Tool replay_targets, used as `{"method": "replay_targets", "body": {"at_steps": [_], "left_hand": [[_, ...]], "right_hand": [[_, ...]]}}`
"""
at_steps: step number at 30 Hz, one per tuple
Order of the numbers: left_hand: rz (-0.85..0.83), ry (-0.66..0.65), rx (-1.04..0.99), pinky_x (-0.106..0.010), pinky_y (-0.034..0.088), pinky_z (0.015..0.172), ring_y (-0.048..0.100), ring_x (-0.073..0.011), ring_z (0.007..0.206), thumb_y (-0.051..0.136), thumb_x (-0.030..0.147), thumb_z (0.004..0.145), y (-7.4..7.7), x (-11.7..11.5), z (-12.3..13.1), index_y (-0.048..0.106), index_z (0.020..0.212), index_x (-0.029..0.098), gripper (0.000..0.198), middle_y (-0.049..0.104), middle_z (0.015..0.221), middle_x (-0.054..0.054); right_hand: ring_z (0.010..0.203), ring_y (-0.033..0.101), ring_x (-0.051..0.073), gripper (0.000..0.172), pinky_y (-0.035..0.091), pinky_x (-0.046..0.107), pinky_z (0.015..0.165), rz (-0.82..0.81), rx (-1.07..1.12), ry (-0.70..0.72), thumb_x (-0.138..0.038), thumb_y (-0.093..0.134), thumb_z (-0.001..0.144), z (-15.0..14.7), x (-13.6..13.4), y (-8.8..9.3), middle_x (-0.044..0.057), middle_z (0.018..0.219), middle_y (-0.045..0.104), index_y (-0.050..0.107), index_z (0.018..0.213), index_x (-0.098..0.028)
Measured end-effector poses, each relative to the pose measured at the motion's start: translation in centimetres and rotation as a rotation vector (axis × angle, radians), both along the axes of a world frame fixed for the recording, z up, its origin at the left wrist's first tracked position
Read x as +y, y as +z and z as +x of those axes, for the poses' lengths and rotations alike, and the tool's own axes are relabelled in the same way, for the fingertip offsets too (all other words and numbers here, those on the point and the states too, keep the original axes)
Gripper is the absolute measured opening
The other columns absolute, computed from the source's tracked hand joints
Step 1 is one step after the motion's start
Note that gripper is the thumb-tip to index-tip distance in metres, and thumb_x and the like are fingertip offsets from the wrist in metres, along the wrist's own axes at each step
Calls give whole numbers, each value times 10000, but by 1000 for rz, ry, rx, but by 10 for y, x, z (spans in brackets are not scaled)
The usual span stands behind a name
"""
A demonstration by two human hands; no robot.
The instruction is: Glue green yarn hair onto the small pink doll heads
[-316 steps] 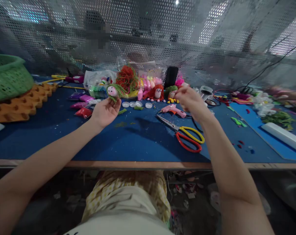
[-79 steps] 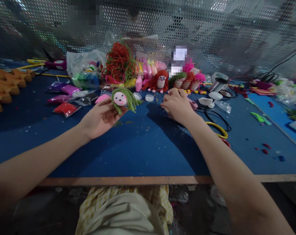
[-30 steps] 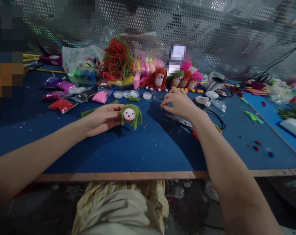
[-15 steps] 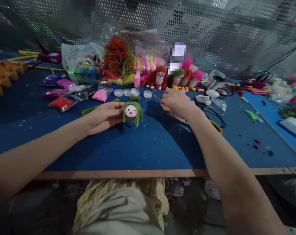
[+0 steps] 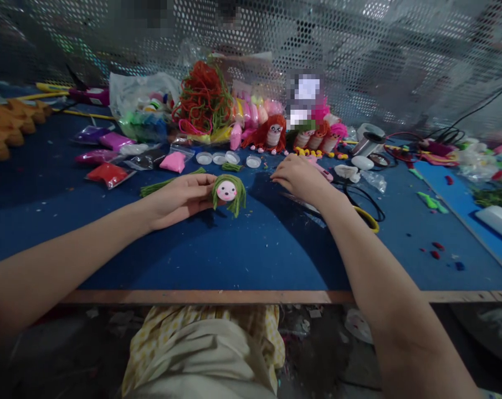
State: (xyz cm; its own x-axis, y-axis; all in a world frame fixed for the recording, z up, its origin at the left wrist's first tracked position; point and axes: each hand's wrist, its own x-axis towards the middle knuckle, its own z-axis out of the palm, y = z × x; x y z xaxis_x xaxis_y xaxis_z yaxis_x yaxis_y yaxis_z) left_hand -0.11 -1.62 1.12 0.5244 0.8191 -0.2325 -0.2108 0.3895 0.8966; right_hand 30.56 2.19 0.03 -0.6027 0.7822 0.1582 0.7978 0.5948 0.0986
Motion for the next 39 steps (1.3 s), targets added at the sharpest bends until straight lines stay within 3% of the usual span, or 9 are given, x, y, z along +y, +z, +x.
{"method": "replay_targets", "body": {"at_steps": [8, 19, 25, 30, 39], "left_hand": [[-3, -7, -15, -239, 557, 799, 670, -104, 774, 628, 78, 905, -1, 1, 2, 744, 847, 130, 140, 746, 865, -54], [19, -6, 30, -274, 561, 877, 675, -99, 802, 644, 90, 900, -1, 2, 3, 727, 883, 128, 94, 743, 911, -53], [25, -21, 24, -311, 548, 940, 670, -106, 820, 661, 109, 895, -2, 2, 1, 722, 878, 126, 66, 739, 916, -55], [21, -22, 10, -290, 549, 896, 658, -94, 783, 638, 86, 907, 0, 1, 2, 720, 875, 128, 98, 733, 892, -45], [12, -17, 5, -273, 552, 888, 664, -97, 817, 652, 85, 893, -2, 3, 3, 725, 889, 127, 84, 730, 901, -42]], "right_hand": [[1039, 573, 273, 333, 425, 415, 896, 72, -109, 8, -306, 447, 1012, -6, -6, 3, 100, 1054, 749, 765, 1057, -218], [985, 587, 275, 298, 422, 390, 878, 25, -219, 0, -251, 431, 987, -17, -4, 12, 143, 1015, 717, 706, 1011, -140], [1016, 547, 296, 343, 393, 414, 888, 184, -178, -82, -258, 394, 1010, -20, -4, 15, 159, 1025, 713, 713, 1043, -133], [1024, 547, 269, 324, 381, 400, 875, 71, -157, 49, -293, 442, 1013, -20, -9, 14, 107, 1023, 744, 750, 1018, -191], [1023, 553, 284, 323, 381, 399, 854, 61, -283, 33, -242, 436, 991, -34, -11, 22, 147, 1005, 734, 739, 1001, -131]]}}
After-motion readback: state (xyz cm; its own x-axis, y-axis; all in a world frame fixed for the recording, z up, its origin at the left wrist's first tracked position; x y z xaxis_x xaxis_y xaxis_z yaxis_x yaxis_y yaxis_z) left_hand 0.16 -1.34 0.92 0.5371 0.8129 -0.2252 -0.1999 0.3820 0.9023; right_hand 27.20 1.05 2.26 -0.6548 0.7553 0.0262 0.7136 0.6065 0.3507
